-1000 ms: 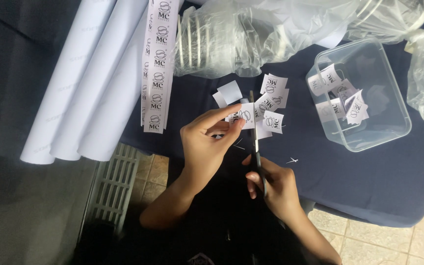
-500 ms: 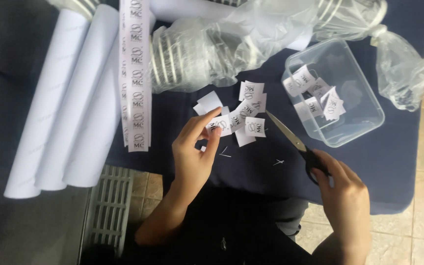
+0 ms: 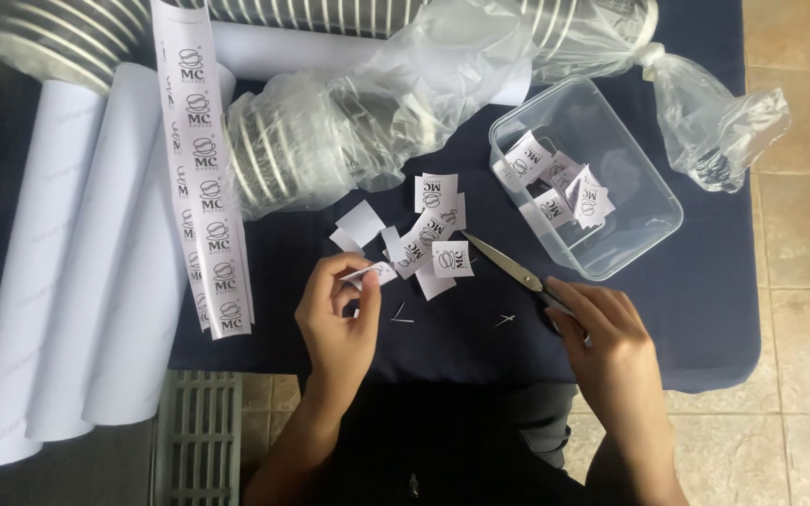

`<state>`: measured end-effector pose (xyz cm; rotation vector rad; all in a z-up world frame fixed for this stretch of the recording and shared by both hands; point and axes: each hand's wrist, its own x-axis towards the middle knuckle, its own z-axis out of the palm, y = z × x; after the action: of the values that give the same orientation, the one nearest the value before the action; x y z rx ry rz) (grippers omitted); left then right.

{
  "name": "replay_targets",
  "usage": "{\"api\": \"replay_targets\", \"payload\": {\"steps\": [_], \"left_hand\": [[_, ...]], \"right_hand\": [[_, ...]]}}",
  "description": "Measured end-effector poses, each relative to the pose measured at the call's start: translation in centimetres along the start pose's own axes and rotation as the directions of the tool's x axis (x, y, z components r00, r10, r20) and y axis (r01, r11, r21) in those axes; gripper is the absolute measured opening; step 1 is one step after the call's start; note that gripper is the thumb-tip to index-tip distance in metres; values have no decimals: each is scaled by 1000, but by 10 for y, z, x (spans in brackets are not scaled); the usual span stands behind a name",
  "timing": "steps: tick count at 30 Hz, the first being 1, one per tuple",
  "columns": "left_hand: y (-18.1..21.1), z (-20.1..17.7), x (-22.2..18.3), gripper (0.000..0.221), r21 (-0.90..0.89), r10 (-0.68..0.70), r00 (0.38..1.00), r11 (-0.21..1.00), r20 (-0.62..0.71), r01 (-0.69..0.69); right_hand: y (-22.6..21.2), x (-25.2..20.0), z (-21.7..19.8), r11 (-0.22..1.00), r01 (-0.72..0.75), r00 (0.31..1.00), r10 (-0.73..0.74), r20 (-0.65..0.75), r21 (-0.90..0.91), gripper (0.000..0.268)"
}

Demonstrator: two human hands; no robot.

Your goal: Cutting individual paper labels from a long strip using scissors and placing them into a plastic container

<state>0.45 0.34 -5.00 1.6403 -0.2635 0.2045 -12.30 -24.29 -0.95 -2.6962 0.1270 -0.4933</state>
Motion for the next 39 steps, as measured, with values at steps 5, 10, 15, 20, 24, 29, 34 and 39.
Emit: {"api": "replay_targets", "payload": {"steps": [5, 10, 15, 20, 24, 29, 34, 39], "left_hand": [[-4, -14, 1, 2, 114, 80, 997, 990, -12, -78], [-13, -19, 0, 2, 196, 110, 992, 976, -62, -96], [-14, -25, -2, 16, 184, 39, 998, 983, -58, -28], [-10, -30, 0, 13, 210, 70, 997, 976, -35, -61], [-4, -33, 2, 14, 203, 111, 994, 973, -16, -106], [-2, -37, 1, 15, 179, 96, 995, 979, 6, -95], [-9, -37, 1, 15, 186, 133, 991, 974, 10, -132], [-22, -36, 1, 22, 161, 196, 978, 970, -70, -183]], "right_hand": [[-15, 21, -8, 998, 54, 998, -55, 37, 34, 35], [-18, 23, -4, 996, 22, 1000, -23, 12, 84, 32], [-24, 23, 3, 987, -14, 998, 4, 62, 163, 30], [-35, 46, 11, 986, 54, 991, -73, 115, 161, 34], [-48, 68, 15, 972, 145, 967, -179, 184, 183, 41], [-51, 88, 28, 962, 244, 912, -270, 309, 119, 45], [-44, 97, 55, 927, 373, 863, -327, 386, -49, 62], [-52, 105, 53, 990, 142, 891, -129, 435, 3, 46]]}}
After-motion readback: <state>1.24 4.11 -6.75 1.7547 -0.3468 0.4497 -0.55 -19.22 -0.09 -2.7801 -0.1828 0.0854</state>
